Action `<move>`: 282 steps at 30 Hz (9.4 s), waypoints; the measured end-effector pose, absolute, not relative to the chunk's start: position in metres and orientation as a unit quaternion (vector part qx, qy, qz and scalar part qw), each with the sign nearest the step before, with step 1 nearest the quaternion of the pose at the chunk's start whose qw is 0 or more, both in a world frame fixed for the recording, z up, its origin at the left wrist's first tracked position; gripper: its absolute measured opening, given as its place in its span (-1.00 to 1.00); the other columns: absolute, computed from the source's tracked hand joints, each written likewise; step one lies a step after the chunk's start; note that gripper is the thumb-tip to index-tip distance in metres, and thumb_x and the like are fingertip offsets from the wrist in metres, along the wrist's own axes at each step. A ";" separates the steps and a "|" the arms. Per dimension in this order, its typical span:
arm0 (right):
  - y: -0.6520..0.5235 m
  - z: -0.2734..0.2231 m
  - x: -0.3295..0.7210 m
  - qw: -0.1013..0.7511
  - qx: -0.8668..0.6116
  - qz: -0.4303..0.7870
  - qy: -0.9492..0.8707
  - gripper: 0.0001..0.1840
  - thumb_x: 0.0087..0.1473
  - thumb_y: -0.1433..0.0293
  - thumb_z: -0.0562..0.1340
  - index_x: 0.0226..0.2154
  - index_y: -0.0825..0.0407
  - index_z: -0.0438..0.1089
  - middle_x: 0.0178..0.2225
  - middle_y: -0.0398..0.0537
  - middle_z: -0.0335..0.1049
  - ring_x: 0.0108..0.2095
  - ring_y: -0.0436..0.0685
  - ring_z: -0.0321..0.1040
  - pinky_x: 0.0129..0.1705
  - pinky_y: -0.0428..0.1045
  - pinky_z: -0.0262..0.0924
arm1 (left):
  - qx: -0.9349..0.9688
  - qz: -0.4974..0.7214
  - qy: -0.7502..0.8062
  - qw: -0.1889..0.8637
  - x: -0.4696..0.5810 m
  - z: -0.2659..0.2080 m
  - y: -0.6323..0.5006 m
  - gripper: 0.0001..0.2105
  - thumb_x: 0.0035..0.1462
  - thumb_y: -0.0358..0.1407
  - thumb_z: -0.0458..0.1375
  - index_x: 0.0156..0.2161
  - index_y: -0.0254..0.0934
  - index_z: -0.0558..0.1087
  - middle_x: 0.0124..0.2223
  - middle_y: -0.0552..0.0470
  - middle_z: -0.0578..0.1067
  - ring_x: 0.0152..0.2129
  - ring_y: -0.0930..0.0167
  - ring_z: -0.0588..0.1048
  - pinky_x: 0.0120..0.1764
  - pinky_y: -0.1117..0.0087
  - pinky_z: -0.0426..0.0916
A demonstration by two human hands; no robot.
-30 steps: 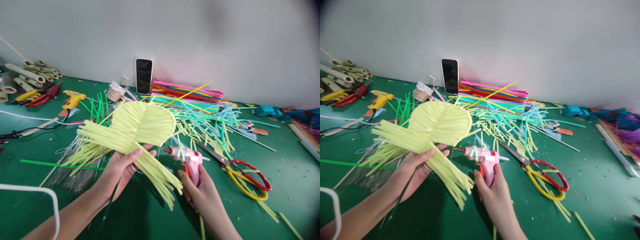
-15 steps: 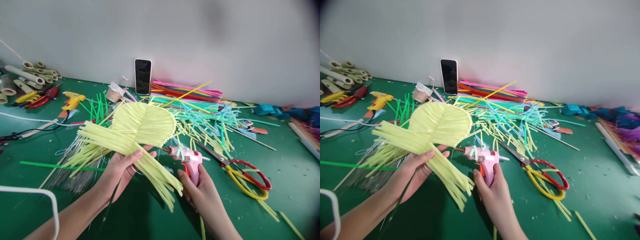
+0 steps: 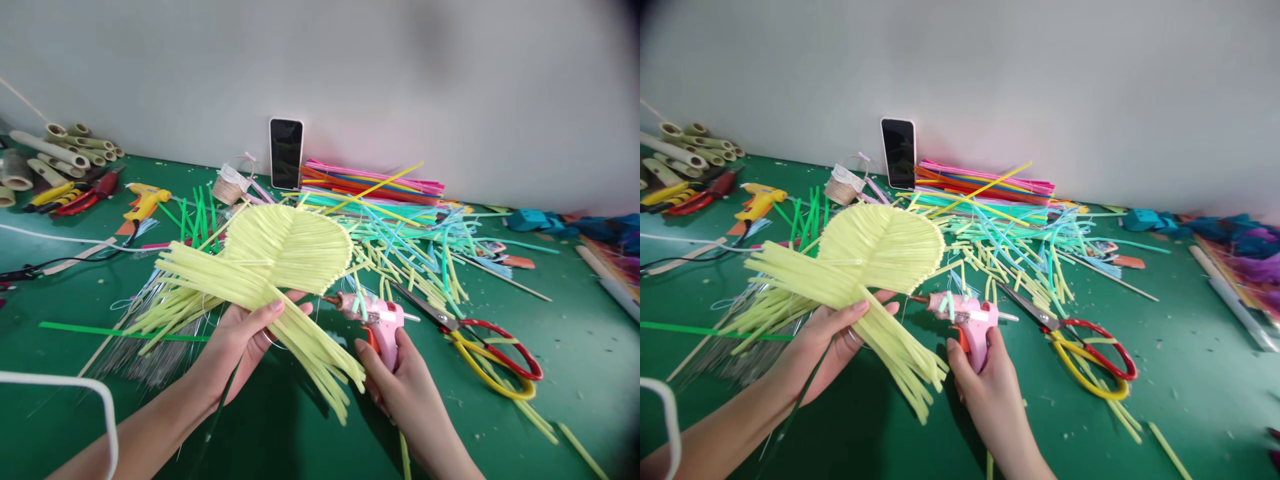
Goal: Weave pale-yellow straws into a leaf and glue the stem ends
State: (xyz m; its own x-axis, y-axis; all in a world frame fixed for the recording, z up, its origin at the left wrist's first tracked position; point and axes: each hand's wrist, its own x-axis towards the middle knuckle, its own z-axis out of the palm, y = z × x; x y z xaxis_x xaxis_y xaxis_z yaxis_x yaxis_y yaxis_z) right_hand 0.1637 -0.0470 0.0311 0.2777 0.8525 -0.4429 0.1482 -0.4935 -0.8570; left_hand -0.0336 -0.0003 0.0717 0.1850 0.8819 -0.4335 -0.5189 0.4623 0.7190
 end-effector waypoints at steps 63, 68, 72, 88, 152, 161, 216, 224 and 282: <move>-0.018 0.041 0.262 0.240 -0.858 0.054 -0.451 -0.53 -0.02 -0.08 0.18 -0.56 -0.11 0.02 -0.70 -0.24 0.08 -0.66 0.07 0.05 -0.57 -0.02 -0.05 | 0.205 0.500 0.446 0.714 -0.034 0.064 0.000 -0.48 0.18 -0.44 0.22 0.25 -0.28 0.31 0.02 -0.15 0.59 -0.05 0.21 0.57 -0.04 0.33 0.53; -0.007 0.036 0.310 0.149 -0.891 0.024 -0.427 -0.59 0.10 -0.03 0.01 -0.46 -0.06 0.22 -0.51 0.10 0.29 -0.39 0.39 0.33 -0.39 0.15 0.15 | 0.204 0.499 0.450 0.712 -0.034 0.059 0.000 -0.51 0.15 -0.45 0.24 0.20 -0.31 0.36 0.02 -0.17 0.59 -0.01 0.17 0.54 -0.02 0.31 0.52; -0.007 0.026 0.322 0.145 -0.908 0.004 -0.393 -0.29 0.13 -0.06 -0.08 -0.17 0.24 0.37 -0.15 0.55 0.30 0.04 0.74 0.20 -0.10 0.37 0.15 | 0.189 0.492 0.452 0.720 -0.034 0.062 -0.001 -0.47 0.18 -0.46 0.21 0.25 -0.27 0.30 0.00 -0.14 0.60 -0.09 0.21 0.59 -0.07 0.32 0.55; -0.019 0.032 0.247 0.265 -0.796 -0.123 -0.530 -0.18 0.14 -0.05 0.14 0.28 0.09 0.06 0.24 0.44 -0.05 0.25 0.69 -0.09 0.06 0.47 0.08 | 0.185 0.453 0.452 0.746 -0.030 0.067 -0.004 -0.30 0.21 -0.47 0.19 0.38 -0.18 0.02 0.03 -0.13 0.58 -0.11 0.24 0.60 -0.12 0.37 0.56; -0.053 0.049 0.175 0.531 -0.586 0.223 -0.569 -0.79 0.12 0.41 0.33 -0.15 -0.11 0.43 -0.36 -0.23 0.56 -0.43 -0.04 0.53 -0.37 -0.18 0.42 | 0.296 0.376 0.433 0.764 -0.023 0.043 -0.012 -0.53 0.09 -0.30 0.34 0.12 -0.31 0.46 0.03 -0.19 0.58 -0.02 0.06 0.54 0.02 0.14 0.48; -0.053 0.056 0.171 0.503 -0.522 0.232 -0.649 -0.82 0.13 0.51 0.30 -0.20 -0.06 0.45 -0.30 -0.20 0.58 -0.33 -0.05 0.53 -0.25 -0.19 0.42 | 0.341 0.365 0.414 0.761 -0.022 0.038 -0.013 -0.62 0.11 -0.30 0.33 0.05 -0.32 0.53 0.02 -0.15 0.59 -0.06 0.12 0.57 0.04 0.15 0.45; -0.052 0.050 0.152 0.426 -0.564 0.642 -0.297 -0.53 0.09 -0.03 0.26 -0.32 0.05 0.29 -0.78 -0.44 -0.02 -0.73 -0.19 -0.28 -0.67 -0.17 -0.38 | 0.307 0.380 0.417 0.766 -0.019 0.048 -0.019 -0.69 0.05 -0.28 0.36 -0.08 -0.33 0.60 -0.05 -0.17 0.62 -0.10 0.12 0.59 -0.04 0.19 0.51; -0.051 0.047 0.146 0.449 -0.579 0.617 -0.287 -0.55 0.08 -0.01 0.28 -0.35 0.03 0.26 -0.78 -0.43 -0.02 -0.74 -0.17 -0.26 -0.66 -0.17 -0.35 | 0.297 0.367 0.434 0.767 -0.018 0.050 -0.021 -0.68 0.03 -0.26 0.37 -0.10 -0.35 0.61 -0.04 -0.21 0.61 -0.10 0.04 0.58 0.00 0.08 0.48; -0.059 0.043 0.179 0.349 -0.507 0.277 -0.738 -0.94 0.25 0.39 0.19 -0.27 -0.05 0.38 -0.44 -0.25 0.46 -0.47 -0.09 0.36 -0.40 -0.19 0.19 | 0.300 0.396 0.453 0.740 -0.025 0.044 -0.011 -0.65 0.02 -0.25 0.37 -0.07 -0.34 0.56 -0.19 -0.13 0.64 -0.27 0.22 0.61 -0.19 0.30 0.48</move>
State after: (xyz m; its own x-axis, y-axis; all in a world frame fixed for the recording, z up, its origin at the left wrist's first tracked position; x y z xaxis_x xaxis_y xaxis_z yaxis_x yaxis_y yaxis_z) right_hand 0.1792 -0.0586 0.0425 -0.2422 0.9417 0.2336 0.5543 0.3320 -0.7632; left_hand -0.0249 -0.0113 0.0443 0.2748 0.8587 -0.4326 -0.3143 0.5054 0.8036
